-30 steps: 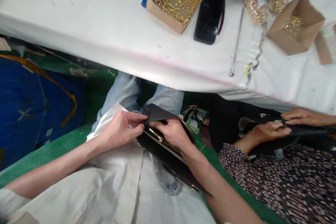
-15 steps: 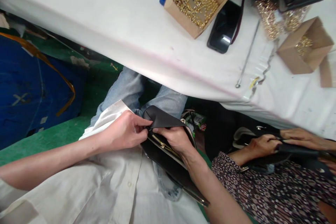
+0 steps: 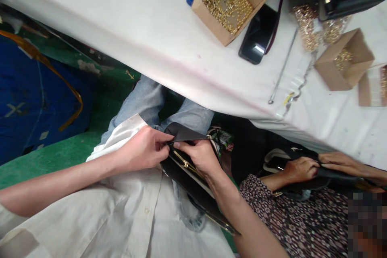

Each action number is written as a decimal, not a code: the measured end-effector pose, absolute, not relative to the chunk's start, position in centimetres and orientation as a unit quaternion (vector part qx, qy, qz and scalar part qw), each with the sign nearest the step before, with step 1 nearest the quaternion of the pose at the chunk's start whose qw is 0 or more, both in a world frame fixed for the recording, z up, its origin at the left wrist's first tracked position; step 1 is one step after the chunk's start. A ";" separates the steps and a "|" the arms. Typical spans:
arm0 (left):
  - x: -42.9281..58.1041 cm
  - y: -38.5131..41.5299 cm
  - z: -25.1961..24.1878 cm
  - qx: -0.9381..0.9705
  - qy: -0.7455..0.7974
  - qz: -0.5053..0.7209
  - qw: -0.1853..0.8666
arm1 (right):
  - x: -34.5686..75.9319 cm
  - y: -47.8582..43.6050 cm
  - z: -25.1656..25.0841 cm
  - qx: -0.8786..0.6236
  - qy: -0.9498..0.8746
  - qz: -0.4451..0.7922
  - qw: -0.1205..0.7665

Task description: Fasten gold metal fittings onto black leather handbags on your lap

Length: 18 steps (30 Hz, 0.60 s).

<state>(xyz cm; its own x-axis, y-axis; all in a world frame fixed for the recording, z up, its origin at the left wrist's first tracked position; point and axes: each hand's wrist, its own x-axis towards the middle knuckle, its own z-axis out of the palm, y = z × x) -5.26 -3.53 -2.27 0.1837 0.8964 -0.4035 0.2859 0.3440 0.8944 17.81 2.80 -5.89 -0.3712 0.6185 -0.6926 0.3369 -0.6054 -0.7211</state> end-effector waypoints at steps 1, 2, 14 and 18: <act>-5.2 -3.5 -2.3 0.506 0.581 0.265 0.579 | 17.8 2.8 -5.9 -0.554 -0.430 0.705 0.099; -5.2 -3.5 -2.4 0.505 0.581 0.266 0.580 | 17.8 2.8 -5.9 -0.556 -0.429 0.705 0.098; -5.6 -3.0 -2.6 0.490 0.551 0.267 0.620 | 17.4 3.3 -3.4 -0.563 -0.516 0.644 0.038; -5.4 -3.5 -3.0 0.469 0.558 0.277 0.626 | 16.9 1.4 -1.7 -0.566 -0.646 0.507 0.077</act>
<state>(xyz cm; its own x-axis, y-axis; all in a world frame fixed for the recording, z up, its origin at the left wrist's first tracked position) -5.36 -3.46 -3.01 0.2233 0.8704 -0.4388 0.1781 0.4062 0.8963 16.90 1.36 -1.71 -0.3470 0.8088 -0.4749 0.6536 -0.1547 -0.7409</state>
